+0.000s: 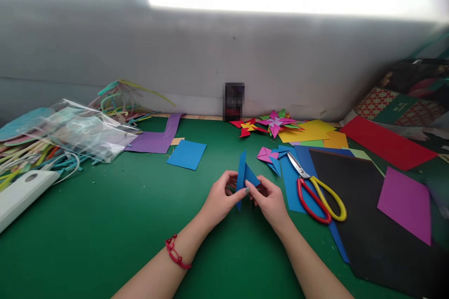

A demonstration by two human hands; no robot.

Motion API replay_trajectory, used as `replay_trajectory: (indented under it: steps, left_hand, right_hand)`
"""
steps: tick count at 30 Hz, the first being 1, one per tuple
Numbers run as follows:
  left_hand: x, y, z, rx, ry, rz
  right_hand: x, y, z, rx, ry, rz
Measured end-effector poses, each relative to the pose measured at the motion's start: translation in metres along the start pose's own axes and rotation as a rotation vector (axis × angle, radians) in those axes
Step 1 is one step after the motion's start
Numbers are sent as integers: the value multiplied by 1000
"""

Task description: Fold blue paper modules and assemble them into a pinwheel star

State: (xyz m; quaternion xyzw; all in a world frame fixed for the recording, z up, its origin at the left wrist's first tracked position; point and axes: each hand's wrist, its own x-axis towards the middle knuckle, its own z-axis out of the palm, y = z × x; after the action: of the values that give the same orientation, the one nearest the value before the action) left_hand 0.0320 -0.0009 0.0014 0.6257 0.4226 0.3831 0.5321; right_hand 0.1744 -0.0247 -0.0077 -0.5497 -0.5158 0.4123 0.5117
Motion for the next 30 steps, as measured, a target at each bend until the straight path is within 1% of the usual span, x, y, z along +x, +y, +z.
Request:
replay_trajectory:
  steps: [4, 8, 12, 17, 20, 24, 27, 30]
  left_hand:
    - [1, -3, -1, 31, 81, 8]
    - [3, -5, -3, -4, 76, -21]
    - [4, -4, -5, -130, 16, -64]
    - [4, -1, -6, -291, -52, -47]
    - [2, 0, -5, -350, -105, -51]
    - [2, 2, -5, -368, -168, -82]
    - [2, 2, -5, -316, -200, -112]
    - [2, 1, -4, -253, -242, -128]
  right_hand:
    - [-2, -2, 1, -38, -6, -27]
    - [-1, -5, 1, -30, 4, -32]
    - [1, -5, -1, 52, 36, 8]
    - [5, 0, -4, 145, 59, 57]
    - [7, 3, -6, 199, 72, 71]
    - [7, 4, -7, 209, 53, 71]
    - [7, 2, -7, 209, 12, 83]
    - [7, 2, -7, 209, 13, 100]
